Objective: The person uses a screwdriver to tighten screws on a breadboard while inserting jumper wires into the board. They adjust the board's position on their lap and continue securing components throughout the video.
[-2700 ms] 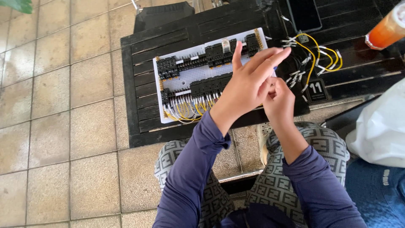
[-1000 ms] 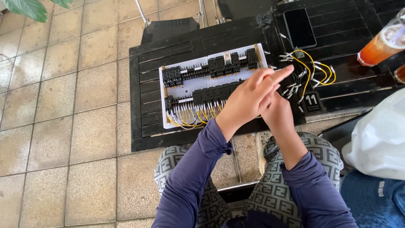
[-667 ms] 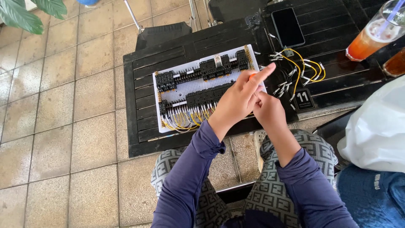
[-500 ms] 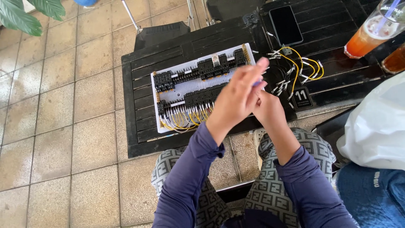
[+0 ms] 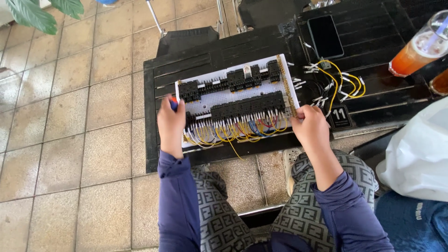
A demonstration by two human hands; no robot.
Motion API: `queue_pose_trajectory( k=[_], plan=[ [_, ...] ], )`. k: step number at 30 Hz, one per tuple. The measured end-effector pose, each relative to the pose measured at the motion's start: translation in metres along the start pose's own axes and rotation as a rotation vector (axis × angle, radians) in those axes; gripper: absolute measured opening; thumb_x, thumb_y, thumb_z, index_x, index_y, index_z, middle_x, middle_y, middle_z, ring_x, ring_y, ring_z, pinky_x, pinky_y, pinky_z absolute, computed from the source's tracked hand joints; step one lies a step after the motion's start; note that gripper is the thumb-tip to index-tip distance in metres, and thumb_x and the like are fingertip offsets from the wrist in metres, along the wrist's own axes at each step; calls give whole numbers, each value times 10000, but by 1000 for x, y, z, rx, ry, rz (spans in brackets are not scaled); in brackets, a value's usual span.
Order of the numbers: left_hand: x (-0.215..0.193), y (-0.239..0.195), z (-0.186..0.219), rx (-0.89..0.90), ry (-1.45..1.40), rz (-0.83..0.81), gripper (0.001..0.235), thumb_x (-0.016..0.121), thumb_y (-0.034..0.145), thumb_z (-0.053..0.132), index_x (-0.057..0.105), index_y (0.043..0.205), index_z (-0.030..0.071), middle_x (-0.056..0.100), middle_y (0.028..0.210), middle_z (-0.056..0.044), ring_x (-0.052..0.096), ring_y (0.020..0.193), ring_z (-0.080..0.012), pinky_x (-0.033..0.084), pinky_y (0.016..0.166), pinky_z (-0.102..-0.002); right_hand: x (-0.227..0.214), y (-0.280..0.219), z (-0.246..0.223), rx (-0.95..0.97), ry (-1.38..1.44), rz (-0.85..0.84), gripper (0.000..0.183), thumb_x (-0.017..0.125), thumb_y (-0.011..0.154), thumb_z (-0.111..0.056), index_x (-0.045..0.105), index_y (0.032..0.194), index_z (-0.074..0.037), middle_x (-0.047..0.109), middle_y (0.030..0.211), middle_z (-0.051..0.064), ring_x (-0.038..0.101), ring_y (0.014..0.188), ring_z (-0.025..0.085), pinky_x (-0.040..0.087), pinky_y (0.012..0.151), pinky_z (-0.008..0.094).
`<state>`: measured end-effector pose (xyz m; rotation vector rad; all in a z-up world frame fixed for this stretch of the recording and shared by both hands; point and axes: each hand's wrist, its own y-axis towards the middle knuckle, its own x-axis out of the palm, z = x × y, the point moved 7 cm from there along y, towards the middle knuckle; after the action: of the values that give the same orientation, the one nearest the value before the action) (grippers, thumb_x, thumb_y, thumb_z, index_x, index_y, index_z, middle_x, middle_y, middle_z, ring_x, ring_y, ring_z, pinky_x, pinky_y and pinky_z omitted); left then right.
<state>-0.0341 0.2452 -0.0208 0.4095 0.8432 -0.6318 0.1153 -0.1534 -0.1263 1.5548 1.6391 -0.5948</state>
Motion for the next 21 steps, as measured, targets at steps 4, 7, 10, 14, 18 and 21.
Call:
queue_pose_trajectory(
  k=[4, 7, 10, 14, 18, 21],
  plan=[
    [2, -12, -27, -125, -17, -123, 611, 634, 943, 482, 565, 1446, 142, 693, 1249, -211, 645, 1183, -424, 496, 1035, -546, -5, -1, -5, -50, 8, 38, 258, 843, 742, -244, 709, 944, -157, 610, 892, 4, 722, 890, 316, 603, 725, 458],
    [1, -14, -41, -244, -152, -234, 666, 658, 931, 501, 572, 1454, 97, 705, 1140, -228, 750, 841, -349, 650, 537, -382, -14, -3, -13, 5, 112, -27, 244, 792, 795, -169, 716, 1011, -85, 603, 1073, 78, 697, 964, 384, 595, 819, 456],
    [4, -14, -50, -197, -177, -239, 670, 672, 932, 501, 577, 1450, 87, 706, 1070, -217, 735, 685, -294, 641, 466, -365, -14, -4, -11, 30, 183, -28, 251, 760, 793, -182, 703, 1029, -120, 600, 1086, 73, 694, 943, 338, 586, 809, 413],
    [-3, -25, -47, -119, -175, -218, 665, 692, 913, 555, 615, 1437, 152, 712, 1207, -211, 673, 1142, -405, 557, 935, -498, -16, 0, -10, -166, 211, 141, 194, 772, 742, -99, 713, 919, -47, 643, 976, 135, 688, 914, 361, 586, 771, 377],
    [-7, -33, -44, -101, -264, -183, 635, 713, 914, 466, 597, 1456, 156, 676, 1309, -214, 614, 1251, -404, 504, 1048, -508, -17, 7, -11, -190, 294, 197, 203, 791, 710, -84, 724, 896, -41, 690, 997, 122, 686, 919, 334, 576, 818, 388],
    [-6, -44, -44, -107, -284, -181, 582, 682, 954, 380, 582, 1459, 110, 674, 1287, -259, 618, 1233, -442, 503, 1042, -548, -20, 17, -12, -201, 288, 207, 175, 836, 712, -105, 738, 855, -83, 705, 972, 80, 693, 914, 304, 556, 848, 353]
  ],
)
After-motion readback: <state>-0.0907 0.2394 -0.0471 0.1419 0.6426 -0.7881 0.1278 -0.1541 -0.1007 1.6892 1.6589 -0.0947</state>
